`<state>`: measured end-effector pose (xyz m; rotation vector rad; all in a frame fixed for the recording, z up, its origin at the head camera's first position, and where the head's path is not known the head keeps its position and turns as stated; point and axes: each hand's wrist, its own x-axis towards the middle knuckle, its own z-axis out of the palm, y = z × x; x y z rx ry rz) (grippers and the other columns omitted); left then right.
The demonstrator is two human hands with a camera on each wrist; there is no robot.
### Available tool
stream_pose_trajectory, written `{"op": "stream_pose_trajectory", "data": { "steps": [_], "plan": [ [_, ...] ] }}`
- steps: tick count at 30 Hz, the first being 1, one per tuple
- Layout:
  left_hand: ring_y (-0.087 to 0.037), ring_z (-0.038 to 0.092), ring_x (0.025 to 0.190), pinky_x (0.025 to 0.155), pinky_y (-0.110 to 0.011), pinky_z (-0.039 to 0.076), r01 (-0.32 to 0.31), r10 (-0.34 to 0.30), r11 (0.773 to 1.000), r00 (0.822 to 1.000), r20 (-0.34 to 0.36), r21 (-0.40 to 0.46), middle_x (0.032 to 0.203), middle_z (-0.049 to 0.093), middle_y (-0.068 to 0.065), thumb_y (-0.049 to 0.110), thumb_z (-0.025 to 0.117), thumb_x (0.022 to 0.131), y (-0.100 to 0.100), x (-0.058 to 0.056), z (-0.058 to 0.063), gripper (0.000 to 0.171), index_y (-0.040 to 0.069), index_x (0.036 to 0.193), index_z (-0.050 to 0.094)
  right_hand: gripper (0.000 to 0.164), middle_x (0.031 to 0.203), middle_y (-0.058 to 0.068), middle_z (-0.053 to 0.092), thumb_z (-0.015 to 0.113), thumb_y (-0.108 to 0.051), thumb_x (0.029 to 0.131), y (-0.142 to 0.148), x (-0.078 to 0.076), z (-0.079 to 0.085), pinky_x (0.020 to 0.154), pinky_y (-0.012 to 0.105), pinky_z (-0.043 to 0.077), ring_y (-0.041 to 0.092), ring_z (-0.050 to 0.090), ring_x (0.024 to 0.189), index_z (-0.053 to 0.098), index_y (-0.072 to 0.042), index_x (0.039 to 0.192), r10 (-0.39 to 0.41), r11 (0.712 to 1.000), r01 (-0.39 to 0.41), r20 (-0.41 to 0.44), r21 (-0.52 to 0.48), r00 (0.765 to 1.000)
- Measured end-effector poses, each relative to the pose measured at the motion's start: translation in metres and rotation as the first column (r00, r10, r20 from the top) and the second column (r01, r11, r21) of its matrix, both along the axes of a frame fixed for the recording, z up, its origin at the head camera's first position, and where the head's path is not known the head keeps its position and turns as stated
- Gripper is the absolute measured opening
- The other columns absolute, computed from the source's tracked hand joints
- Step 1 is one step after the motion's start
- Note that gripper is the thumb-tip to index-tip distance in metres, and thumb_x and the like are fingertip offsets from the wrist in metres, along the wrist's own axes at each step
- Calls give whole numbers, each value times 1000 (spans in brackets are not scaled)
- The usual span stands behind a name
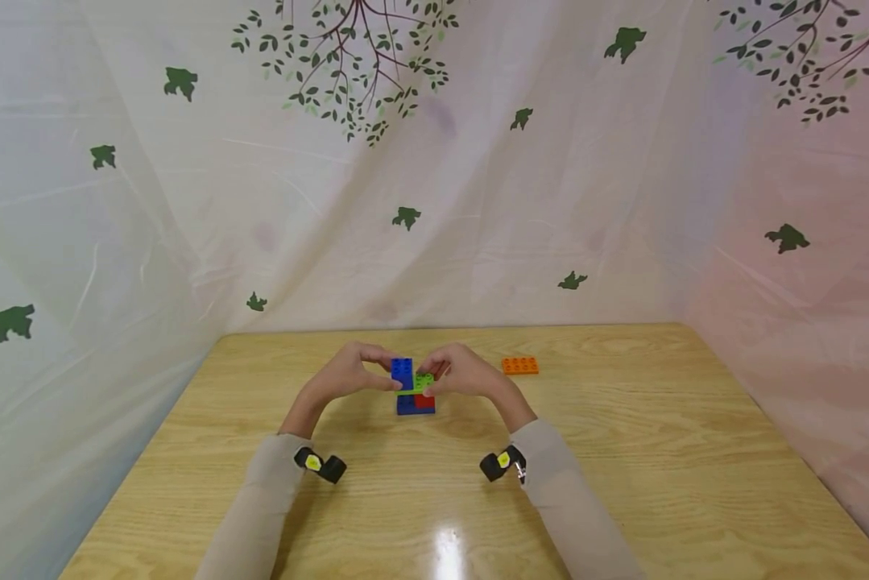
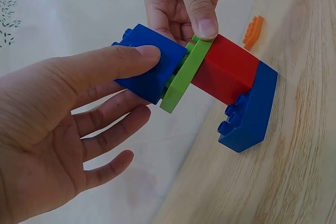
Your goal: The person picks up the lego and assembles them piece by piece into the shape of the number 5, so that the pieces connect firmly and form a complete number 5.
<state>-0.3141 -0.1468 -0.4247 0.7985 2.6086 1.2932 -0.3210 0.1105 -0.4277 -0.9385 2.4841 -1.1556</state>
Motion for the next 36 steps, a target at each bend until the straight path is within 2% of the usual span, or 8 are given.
{"op": "stream_pose_trajectory", "data": {
  "steps": [12,21,36],
  "plan": [
    [-24,71,105,93,-45,57,13,-14,1000,999,50,23,109,77,-8,24,85,83,-1,-1,1,40,8,119,76,28,113,10,73,80,-15,87,0,3,3,94,45,55,17,67,96,75,-6,113,-8,1000,8,9,-7,1000],
    [-24,71,105,92,-44,57,10,-11,1000,999,46,19,108,78,-7,23,85,84,-2,-3,-1,40,9,120,76,28,114,10,73,80,-16,88,0,2,1,94,44,55,17,67,97,75,-6,114,-9,1000,9,6,4,1000],
    [-24,70,105,91,-44,57,-20,20,1000,999,44,5,108,77,-8,25,87,82,-1,0,1,42,9,119,77,28,115,10,73,80,-15,88,0,3,3,95,45,54,17,67,97,75,-6,114,-7,1000,7,7,3,1000]
  ]
}}
